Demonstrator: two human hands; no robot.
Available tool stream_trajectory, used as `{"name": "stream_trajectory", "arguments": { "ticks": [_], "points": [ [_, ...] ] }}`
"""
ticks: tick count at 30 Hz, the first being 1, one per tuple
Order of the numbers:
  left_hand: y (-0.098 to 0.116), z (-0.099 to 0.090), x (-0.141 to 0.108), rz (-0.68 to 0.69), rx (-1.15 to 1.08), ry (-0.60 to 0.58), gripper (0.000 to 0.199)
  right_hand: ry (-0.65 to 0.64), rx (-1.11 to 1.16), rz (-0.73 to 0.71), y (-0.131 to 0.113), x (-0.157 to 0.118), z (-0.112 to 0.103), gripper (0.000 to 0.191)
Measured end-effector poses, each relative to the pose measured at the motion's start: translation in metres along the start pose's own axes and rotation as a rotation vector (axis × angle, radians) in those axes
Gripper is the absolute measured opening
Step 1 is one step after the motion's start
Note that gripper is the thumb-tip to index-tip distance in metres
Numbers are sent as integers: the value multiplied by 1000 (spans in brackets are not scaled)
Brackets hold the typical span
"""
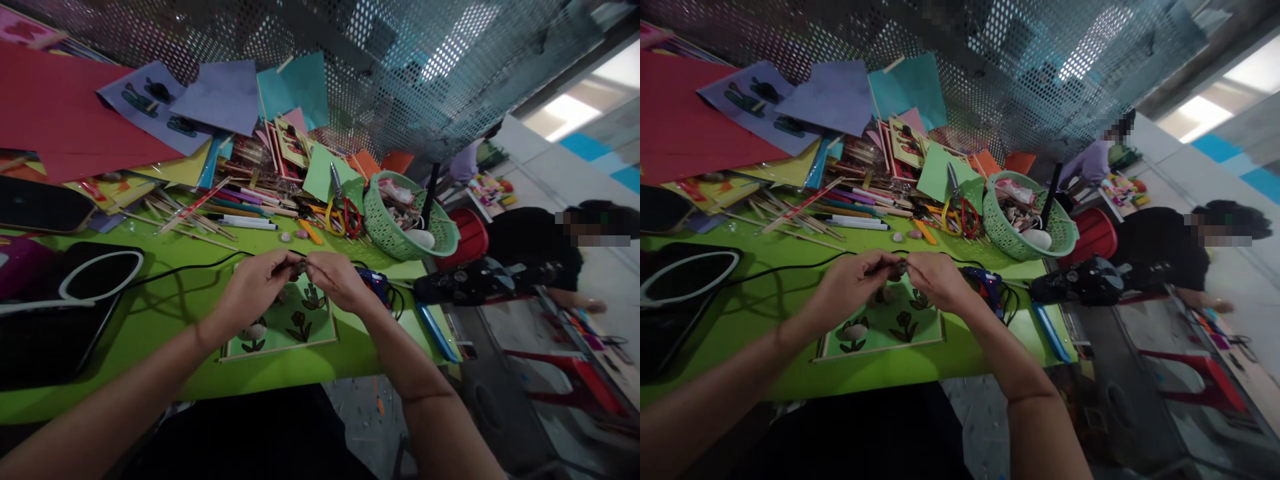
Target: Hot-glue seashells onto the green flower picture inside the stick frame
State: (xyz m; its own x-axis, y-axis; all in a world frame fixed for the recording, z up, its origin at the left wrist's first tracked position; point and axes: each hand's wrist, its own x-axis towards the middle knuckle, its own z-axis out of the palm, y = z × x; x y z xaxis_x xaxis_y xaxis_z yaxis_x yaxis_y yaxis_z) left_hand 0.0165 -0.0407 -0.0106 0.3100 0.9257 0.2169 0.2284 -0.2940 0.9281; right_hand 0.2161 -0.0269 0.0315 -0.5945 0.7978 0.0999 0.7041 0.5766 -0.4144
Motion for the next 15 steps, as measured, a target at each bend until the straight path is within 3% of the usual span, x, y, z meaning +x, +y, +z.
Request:
{"name": "stream_trajectory", "arguments": {
  "ticks": [7,15],
  "points": [
    [-2,1,2,-27,-91,-13,23,-17,244,16,4,-5,-3,34],
    [8,-1,-2,19,109,39,19,3,60,23,1,1,3,31]
  ]
}}
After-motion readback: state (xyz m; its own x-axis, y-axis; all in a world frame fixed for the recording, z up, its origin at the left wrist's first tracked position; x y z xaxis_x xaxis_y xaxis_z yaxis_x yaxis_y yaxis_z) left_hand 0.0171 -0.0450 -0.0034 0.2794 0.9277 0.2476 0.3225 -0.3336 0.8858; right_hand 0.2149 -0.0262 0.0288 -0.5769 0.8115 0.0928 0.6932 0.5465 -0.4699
